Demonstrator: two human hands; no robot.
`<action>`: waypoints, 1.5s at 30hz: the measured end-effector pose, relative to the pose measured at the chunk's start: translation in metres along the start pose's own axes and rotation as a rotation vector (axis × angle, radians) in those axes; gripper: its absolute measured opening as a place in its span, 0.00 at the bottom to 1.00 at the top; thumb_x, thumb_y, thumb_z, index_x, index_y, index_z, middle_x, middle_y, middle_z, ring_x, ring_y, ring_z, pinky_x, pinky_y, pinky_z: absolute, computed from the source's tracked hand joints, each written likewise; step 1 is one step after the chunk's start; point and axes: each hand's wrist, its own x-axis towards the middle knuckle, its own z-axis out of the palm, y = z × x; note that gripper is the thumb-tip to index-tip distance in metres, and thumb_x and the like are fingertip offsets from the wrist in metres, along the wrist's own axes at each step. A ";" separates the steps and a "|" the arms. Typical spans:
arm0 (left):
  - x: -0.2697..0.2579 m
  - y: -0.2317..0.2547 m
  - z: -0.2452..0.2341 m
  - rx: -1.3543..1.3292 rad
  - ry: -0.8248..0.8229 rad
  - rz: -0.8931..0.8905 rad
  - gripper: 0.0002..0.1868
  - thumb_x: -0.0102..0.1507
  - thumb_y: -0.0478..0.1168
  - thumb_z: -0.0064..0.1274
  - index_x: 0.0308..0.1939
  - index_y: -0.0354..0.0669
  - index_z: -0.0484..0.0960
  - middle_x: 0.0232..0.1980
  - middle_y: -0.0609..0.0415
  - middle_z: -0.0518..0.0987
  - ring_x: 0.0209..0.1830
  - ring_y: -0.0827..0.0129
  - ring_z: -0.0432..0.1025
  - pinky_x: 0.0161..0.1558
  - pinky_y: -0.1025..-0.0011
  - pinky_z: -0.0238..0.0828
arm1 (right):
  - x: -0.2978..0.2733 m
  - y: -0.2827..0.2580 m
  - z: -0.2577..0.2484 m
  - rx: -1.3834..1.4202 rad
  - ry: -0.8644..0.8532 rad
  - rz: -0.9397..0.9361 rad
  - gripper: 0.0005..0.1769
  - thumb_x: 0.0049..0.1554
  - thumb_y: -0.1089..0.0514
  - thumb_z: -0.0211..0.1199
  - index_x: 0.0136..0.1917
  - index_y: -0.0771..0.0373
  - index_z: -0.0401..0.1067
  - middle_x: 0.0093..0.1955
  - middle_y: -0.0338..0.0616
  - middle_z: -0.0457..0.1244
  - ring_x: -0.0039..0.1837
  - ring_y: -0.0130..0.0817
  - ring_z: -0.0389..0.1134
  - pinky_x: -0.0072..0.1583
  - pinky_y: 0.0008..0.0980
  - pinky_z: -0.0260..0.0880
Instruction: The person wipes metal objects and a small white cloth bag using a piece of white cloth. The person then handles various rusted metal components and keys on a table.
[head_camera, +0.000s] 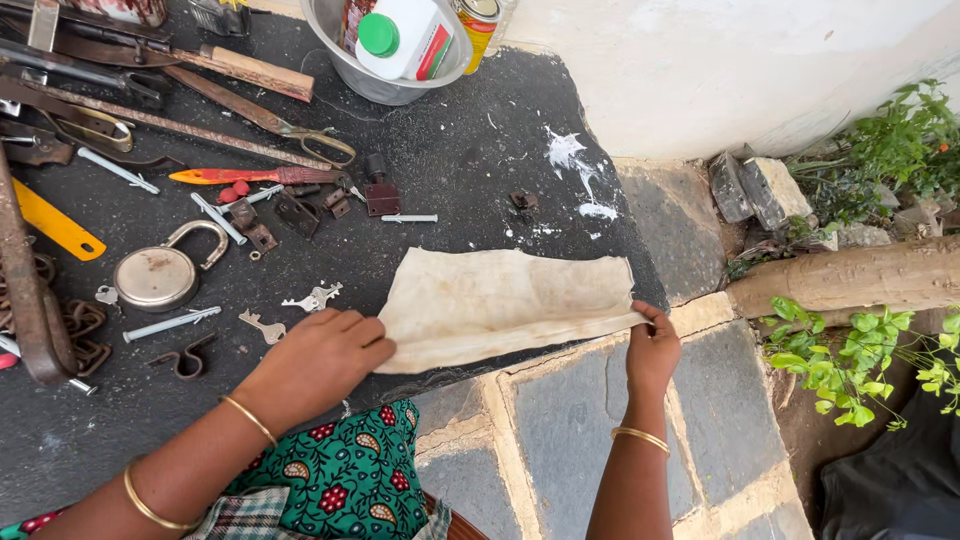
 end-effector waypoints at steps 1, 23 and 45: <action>0.001 0.002 0.001 -0.034 -0.099 -0.030 0.11 0.57 0.48 0.54 0.37 0.48 0.81 0.39 0.55 0.78 0.44 0.61 0.75 0.46 0.62 0.71 | -0.006 0.009 0.001 -0.039 -0.033 -0.023 0.20 0.53 0.72 0.55 0.55 0.64 0.80 0.42 0.39 0.65 0.42 0.26 0.59 0.48 0.27 0.61; 0.093 -0.041 0.054 -0.576 0.448 -0.750 0.09 0.64 0.41 0.59 0.44 0.41 0.80 0.39 0.48 0.82 0.30 0.57 0.77 0.35 0.62 0.71 | 0.070 -0.031 0.073 0.628 -0.162 0.068 0.08 0.64 0.59 0.67 0.52 0.63 0.69 0.41 0.42 0.66 0.40 0.29 0.63 0.42 0.29 0.63; 0.001 0.016 0.038 -0.232 -0.166 0.054 0.08 0.62 0.46 0.55 0.39 0.48 0.80 0.39 0.55 0.81 0.44 0.63 0.74 0.56 0.61 0.66 | -0.043 0.038 0.011 0.711 0.171 0.380 0.02 0.61 0.62 0.60 0.48 0.57 0.70 0.42 0.34 0.66 0.42 0.22 0.66 0.44 0.24 0.68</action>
